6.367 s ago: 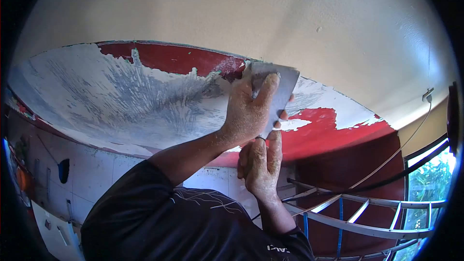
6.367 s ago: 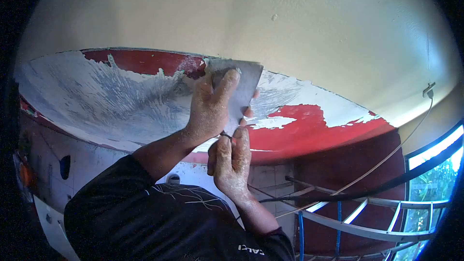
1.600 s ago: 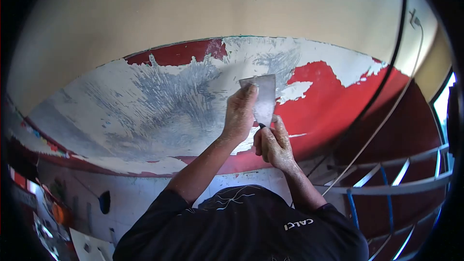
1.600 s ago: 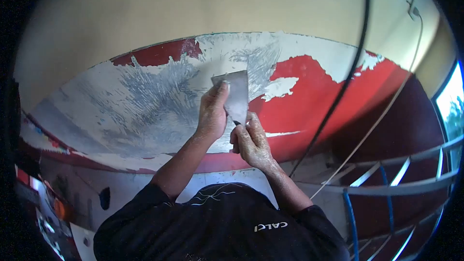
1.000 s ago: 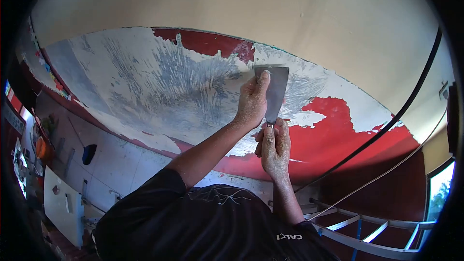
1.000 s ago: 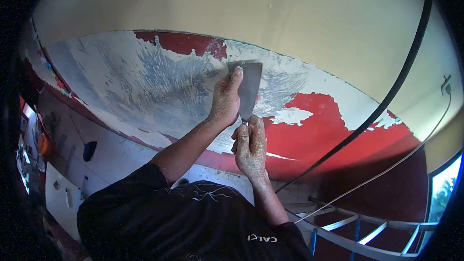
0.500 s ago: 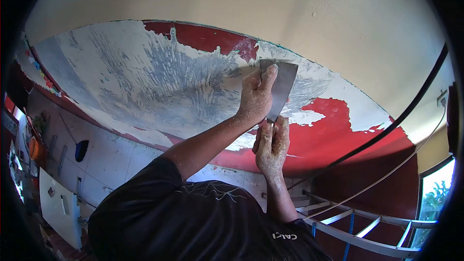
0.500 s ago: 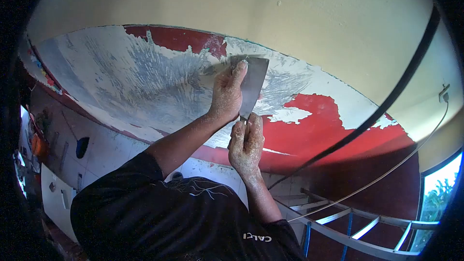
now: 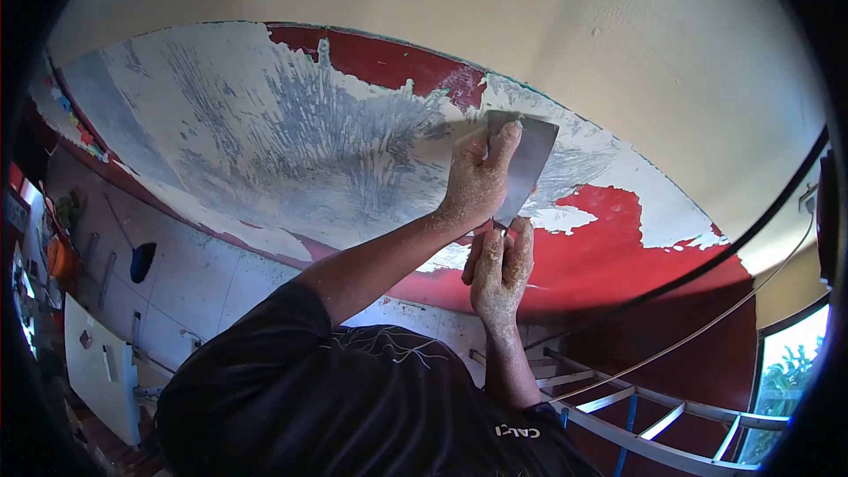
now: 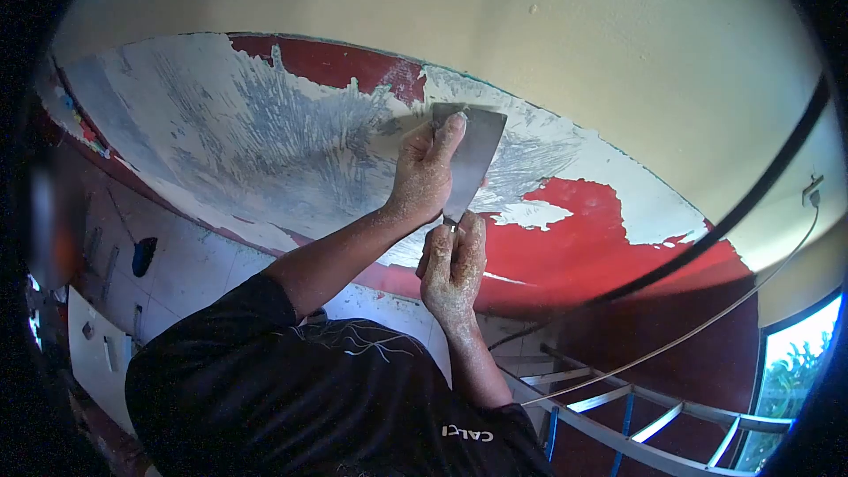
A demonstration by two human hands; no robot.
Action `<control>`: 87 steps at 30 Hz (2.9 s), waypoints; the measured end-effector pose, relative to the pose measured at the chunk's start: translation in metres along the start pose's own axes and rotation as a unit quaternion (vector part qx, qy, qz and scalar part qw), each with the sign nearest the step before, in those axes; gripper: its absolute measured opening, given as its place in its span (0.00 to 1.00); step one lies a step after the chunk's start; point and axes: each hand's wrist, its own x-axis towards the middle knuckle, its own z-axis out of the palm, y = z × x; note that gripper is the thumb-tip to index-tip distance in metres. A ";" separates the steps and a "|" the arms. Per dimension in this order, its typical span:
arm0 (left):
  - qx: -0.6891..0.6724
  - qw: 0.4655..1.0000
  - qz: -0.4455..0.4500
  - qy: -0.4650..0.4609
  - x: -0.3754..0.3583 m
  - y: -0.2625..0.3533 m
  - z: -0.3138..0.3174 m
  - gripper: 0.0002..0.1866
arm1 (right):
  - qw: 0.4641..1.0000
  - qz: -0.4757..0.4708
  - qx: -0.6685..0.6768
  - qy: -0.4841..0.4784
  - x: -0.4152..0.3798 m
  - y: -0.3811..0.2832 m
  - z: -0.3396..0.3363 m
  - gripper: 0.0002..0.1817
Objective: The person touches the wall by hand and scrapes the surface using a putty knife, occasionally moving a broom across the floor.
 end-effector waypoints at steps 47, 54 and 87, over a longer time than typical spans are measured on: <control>0.028 0.999 -0.003 0.036 -0.006 0.004 -0.005 0.14 | 0.995 0.094 0.018 -0.016 0.002 -0.011 0.004 0.11; 0.091 0.994 0.043 0.031 -0.002 0.012 -0.007 0.15 | 0.997 0.081 0.006 -0.012 0.002 -0.009 0.004 0.12; 0.090 0.994 0.052 0.018 0.003 0.006 -0.014 0.14 | 0.995 0.089 0.051 -0.002 0.000 -0.007 0.017 0.10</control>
